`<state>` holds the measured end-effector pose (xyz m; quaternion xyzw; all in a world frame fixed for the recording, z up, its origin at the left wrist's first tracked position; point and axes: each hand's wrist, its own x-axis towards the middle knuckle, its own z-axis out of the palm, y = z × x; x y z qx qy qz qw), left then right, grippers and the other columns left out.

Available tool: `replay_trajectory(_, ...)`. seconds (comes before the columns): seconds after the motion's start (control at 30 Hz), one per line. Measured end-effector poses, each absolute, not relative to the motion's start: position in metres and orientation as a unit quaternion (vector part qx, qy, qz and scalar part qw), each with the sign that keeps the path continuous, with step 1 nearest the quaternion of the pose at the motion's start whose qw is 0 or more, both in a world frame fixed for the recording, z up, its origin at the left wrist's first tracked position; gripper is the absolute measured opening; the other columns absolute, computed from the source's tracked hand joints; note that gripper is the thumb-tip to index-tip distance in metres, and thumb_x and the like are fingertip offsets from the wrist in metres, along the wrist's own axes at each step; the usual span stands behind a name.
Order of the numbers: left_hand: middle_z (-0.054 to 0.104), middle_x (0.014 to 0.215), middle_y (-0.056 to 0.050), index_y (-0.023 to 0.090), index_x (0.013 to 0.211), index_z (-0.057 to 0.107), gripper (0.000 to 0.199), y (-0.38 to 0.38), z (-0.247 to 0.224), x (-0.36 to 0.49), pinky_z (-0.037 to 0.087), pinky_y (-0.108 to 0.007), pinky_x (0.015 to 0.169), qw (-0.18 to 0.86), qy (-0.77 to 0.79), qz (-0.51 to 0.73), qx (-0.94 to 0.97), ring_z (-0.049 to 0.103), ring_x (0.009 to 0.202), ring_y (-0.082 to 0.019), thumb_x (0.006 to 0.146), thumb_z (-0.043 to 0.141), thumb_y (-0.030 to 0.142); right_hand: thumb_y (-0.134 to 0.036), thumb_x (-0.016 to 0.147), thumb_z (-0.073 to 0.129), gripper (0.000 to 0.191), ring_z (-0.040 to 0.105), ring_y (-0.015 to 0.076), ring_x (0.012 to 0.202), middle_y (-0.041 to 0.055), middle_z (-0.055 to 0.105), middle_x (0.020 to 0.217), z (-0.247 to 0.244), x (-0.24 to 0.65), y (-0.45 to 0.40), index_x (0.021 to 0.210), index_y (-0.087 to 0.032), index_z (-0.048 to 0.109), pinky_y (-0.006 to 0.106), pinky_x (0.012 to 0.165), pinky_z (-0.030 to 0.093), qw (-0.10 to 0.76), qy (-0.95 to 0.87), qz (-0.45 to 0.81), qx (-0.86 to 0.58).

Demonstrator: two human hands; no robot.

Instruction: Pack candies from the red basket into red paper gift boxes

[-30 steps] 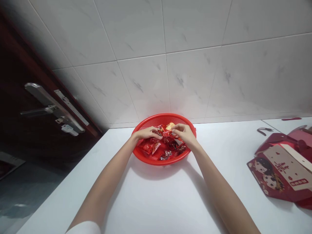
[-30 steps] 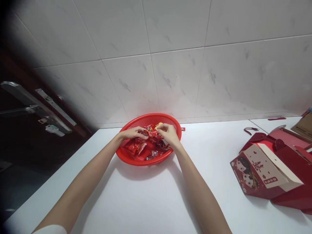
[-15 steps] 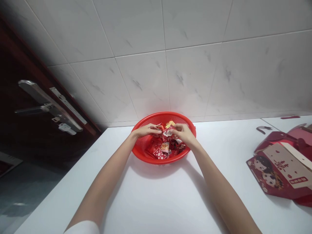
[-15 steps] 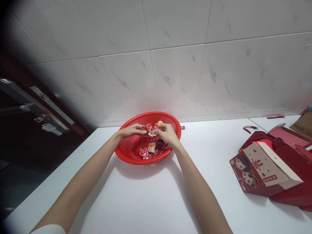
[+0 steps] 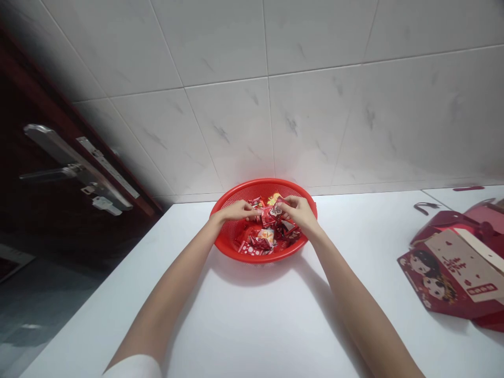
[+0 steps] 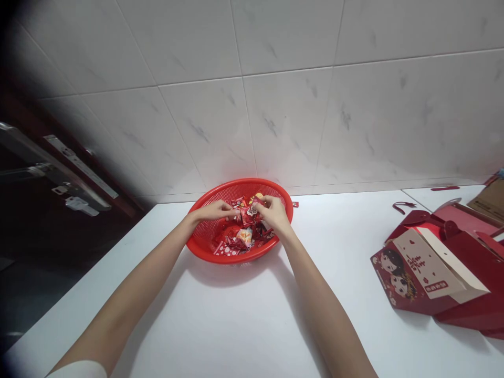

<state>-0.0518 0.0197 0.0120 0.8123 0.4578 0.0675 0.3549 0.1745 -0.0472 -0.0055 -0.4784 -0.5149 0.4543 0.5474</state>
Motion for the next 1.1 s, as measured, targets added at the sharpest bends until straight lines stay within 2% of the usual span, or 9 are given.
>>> replay_trajectory(0.1,0.075,0.088,0.000,0.022,0.094,0.080,0.047,0.020,0.009,-0.052,0.044,-0.023,0.073,0.362,0.433,-0.030,0.825,0.062,0.084,-0.018,0.069,0.077,0.062,-0.041,0.069,0.073,0.023,0.050,0.0121,0.051,-0.0035,0.057,0.055,-0.005,0.175,-0.047,0.066,-0.020,0.064,0.026,0.050,0.041,0.554,-0.508,0.455,-0.478)
replay_trajectory(0.2,0.077,0.101,0.002,0.027,0.101,0.080,0.049,0.018,0.008,-0.049,0.044,-0.023,0.080,0.352,0.417,-0.091,0.833,0.063,0.095,-0.020,0.060,0.086,0.052,-0.044,0.069,0.070,0.025,0.050,0.0125,0.053,-0.0026,0.058,0.058,-0.004,0.175,-0.047,0.066,-0.019,0.064,0.026,0.052,0.041,0.559,-0.507,0.449,-0.478)
replay_trajectory(0.4,0.067,0.062,0.002,0.019,0.068,0.078,0.028,0.018,0.012,-0.044,0.041,-0.022,0.063,0.376,0.410,-0.120,0.822,0.055,0.067,-0.015,0.060,0.084,0.045,-0.041,0.068,0.067,0.022,0.057,0.0162,0.063,-0.0009,0.061,0.064,-0.006,0.175,-0.045,0.067,-0.020,0.061,0.029,0.060,0.047,0.561,-0.508,0.438,-0.485)
replay_trajectory(0.6,0.051,0.052,0.004,0.017,0.052,0.059,0.022,0.015,0.020,-0.046,0.035,-0.021,0.053,0.450,0.396,0.015,0.800,0.044,0.056,-0.010,0.063,0.070,0.031,-0.040,0.070,0.064,0.020,0.057,0.0171,0.060,-0.0021,0.061,0.063,-0.005,0.175,-0.047,0.075,-0.022,0.060,0.030,0.060,0.045,0.551,-0.501,0.440,-0.502)
replay_trajectory(0.77,0.056,0.057,0.003,0.018,0.058,0.056,0.017,0.013,0.022,-0.047,0.041,-0.021,0.052,0.490,0.409,0.126,0.759,0.050,0.054,-0.011,0.062,0.065,0.031,-0.038,0.068,0.064,0.018,0.059,0.0181,0.064,-0.0024,0.062,0.064,-0.005,0.176,-0.047,0.075,-0.022,0.060,0.031,0.063,0.046,0.557,-0.506,0.440,-0.491)
replay_trajectory(0.83,0.058,0.056,0.003,0.018,0.060,0.056,0.013,0.013,0.022,-0.047,0.041,-0.022,0.051,0.454,0.452,0.164,0.750,0.053,0.053,-0.012,0.062,0.063,0.029,-0.035,0.066,0.064,0.018,0.062,0.0192,0.068,-0.0019,0.064,0.068,-0.007,0.176,-0.045,0.078,-0.022,0.059,0.032,0.066,0.049,0.563,-0.497,0.449,-0.484)
replay_trajectory(0.9,0.059,0.056,0.002,0.018,0.059,0.055,0.008,0.015,0.021,-0.048,0.042,-0.023,0.054,0.355,0.528,0.208,0.742,0.055,0.055,-0.013,0.064,0.057,0.025,-0.032,0.064,0.064,0.022,0.065,0.0205,0.072,-0.0011,0.067,0.073,-0.007,0.176,-0.044,0.082,-0.022,0.058,0.033,0.069,0.050,0.567,-0.488,0.455,-0.483)
replay_trajectory(1.0,0.060,0.059,-0.001,0.018,0.059,0.057,0.015,0.017,0.021,-0.051,0.043,-0.026,0.061,0.208,0.617,0.267,0.710,0.058,0.065,-0.017,0.071,0.049,0.022,-0.028,0.061,0.064,0.025,0.065,0.0208,0.072,-0.0017,0.068,0.074,-0.007,0.176,-0.045,0.085,-0.024,0.055,0.033,0.067,0.051,0.563,-0.476,0.460,-0.494)
replay_trajectory(1.1,0.068,0.073,-0.005,0.017,0.076,0.070,0.023,0.019,0.021,-0.052,0.047,-0.030,0.071,0.123,0.667,0.257,0.689,0.063,0.080,-0.023,0.078,0.048,0.023,-0.027,0.060,0.064,0.025,0.065,0.0206,0.070,-0.0027,0.066,0.071,-0.006,0.175,-0.047,0.083,-0.024,0.054,0.033,0.065,0.052,0.568,-0.469,0.470,-0.486)
